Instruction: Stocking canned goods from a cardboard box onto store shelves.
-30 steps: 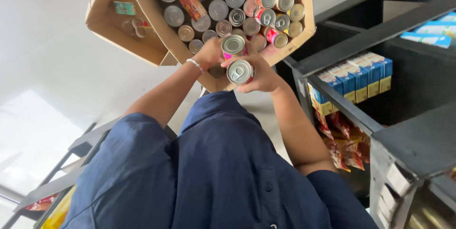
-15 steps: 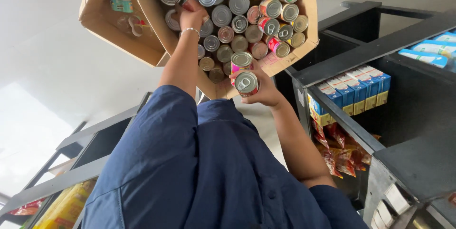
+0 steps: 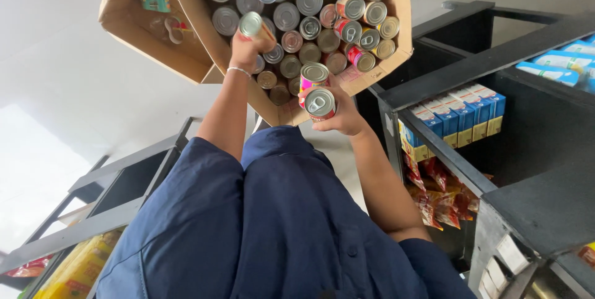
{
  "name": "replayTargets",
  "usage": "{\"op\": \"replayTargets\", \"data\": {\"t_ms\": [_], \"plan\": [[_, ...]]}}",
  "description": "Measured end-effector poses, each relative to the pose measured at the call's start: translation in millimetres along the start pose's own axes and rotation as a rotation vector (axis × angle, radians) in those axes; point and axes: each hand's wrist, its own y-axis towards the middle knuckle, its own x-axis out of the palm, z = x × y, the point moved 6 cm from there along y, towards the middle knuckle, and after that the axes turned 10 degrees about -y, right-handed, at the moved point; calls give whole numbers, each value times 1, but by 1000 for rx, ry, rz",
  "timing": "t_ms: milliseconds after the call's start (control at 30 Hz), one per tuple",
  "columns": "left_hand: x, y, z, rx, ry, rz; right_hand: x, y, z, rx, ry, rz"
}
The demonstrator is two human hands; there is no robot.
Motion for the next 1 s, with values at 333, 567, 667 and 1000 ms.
{"op": "replayTargets", "data": {"t_ms": [333,567,667,1000], "plan": [[98,18,52,522,1003,-262,3,0,2,-156,-208,3],[101,9,57,495,1063,-204,-4,-12,-3,-106,-164,39],[105,-12,75,497,1021,-269,-6,-24,5,-122,-194,71],[202,-203,102,-252,330,-945,-20,-145,-31,-344,-180,253]]}}
